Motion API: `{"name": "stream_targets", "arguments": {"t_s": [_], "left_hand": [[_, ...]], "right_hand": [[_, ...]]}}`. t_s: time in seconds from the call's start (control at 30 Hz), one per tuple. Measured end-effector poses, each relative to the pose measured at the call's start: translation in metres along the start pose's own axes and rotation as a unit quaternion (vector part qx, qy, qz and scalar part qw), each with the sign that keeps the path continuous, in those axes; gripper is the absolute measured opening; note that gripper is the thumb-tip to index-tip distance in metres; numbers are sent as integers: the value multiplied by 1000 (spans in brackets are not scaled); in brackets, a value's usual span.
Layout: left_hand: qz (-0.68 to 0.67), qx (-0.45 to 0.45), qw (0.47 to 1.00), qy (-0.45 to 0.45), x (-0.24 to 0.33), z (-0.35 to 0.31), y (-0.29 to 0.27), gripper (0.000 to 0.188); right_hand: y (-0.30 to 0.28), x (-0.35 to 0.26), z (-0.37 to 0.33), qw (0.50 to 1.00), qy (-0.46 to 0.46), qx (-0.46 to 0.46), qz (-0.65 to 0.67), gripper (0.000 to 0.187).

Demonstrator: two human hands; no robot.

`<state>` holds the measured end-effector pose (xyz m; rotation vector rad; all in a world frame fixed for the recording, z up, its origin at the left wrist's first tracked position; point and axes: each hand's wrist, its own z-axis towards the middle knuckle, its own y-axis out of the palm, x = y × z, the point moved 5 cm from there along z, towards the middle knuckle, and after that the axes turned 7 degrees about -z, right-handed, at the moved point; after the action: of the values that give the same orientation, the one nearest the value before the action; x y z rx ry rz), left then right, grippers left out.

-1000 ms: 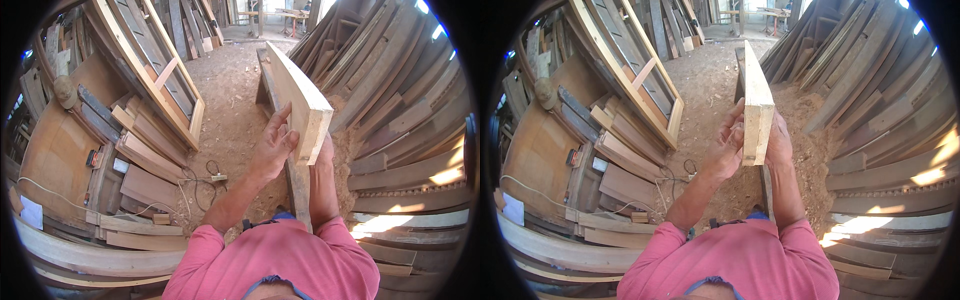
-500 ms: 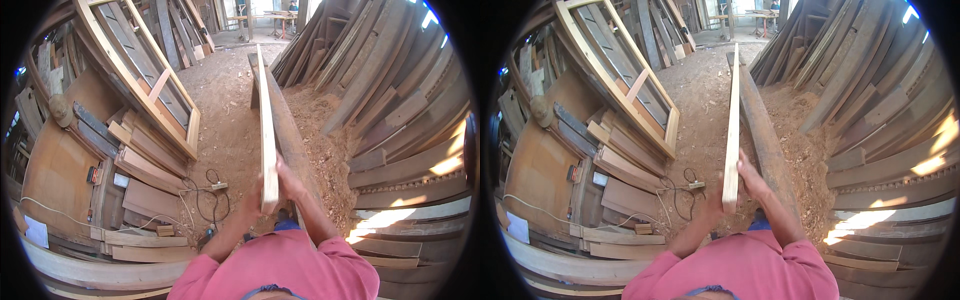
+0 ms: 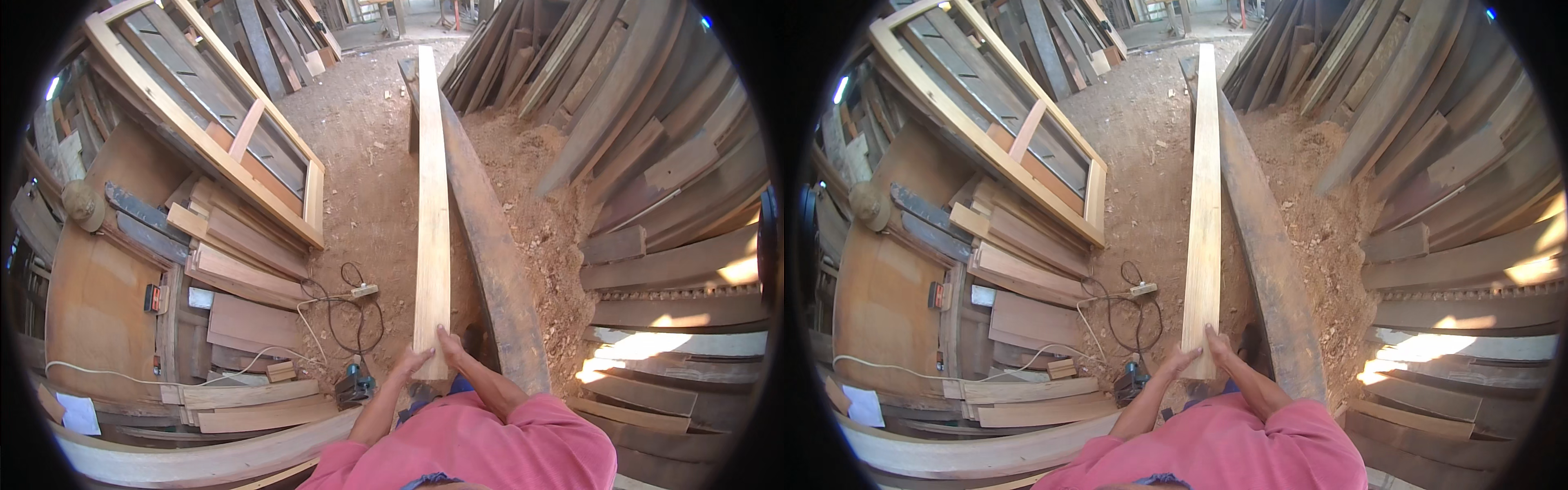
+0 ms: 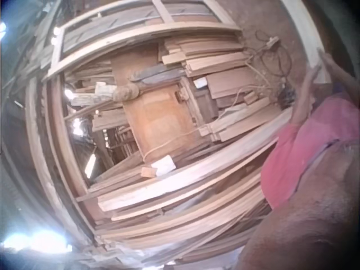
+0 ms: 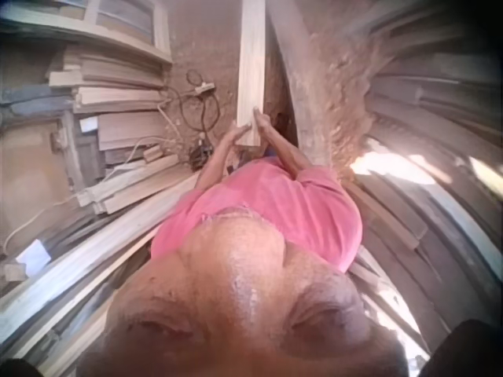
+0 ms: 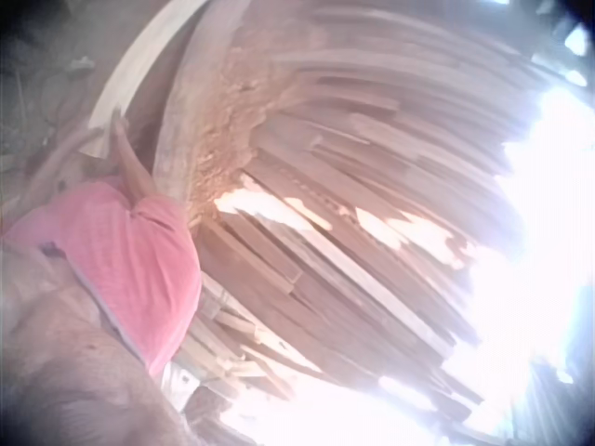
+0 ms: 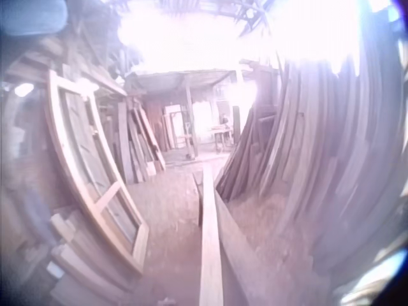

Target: The person selects a piece of curved wood from a stack, brings it to a workbench, and measures its length and width using a tape measure.

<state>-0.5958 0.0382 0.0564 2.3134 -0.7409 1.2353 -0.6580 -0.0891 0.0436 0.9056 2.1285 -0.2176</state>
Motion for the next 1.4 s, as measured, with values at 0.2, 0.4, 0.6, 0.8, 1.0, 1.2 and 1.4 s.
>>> {"name": "stream_targets", "arguments": {"t_s": [0.2,0.4,0.6,0.8,1.0,1.2,1.4], "left_hand": [[250,64,965,-34,-31,12,-5,50],[447,107,887,-46,47,-23,36,52],[448,94,889,-9,54,-30,63,47],[318,45,946,-35,38,-15,61,60],[58,-61,994,66,-11,9,70,83],[87,-13,996,17,-19,12,86,84],[145,-59,980,-126,-136,43,110,94]], "right_hand": [[-17,54,42,993,40,50,-103,65],[-27,78,99,998,-13,52,-27,58],[-19,-5,69,998,-36,-16,41,55],[-10,-79,29,921,-59,106,-371,66],[-18,-61,47,896,-77,97,-427,46],[-41,-38,66,883,-69,92,-455,50],[-57,-78,41,881,-5,1,-473,86]]}}
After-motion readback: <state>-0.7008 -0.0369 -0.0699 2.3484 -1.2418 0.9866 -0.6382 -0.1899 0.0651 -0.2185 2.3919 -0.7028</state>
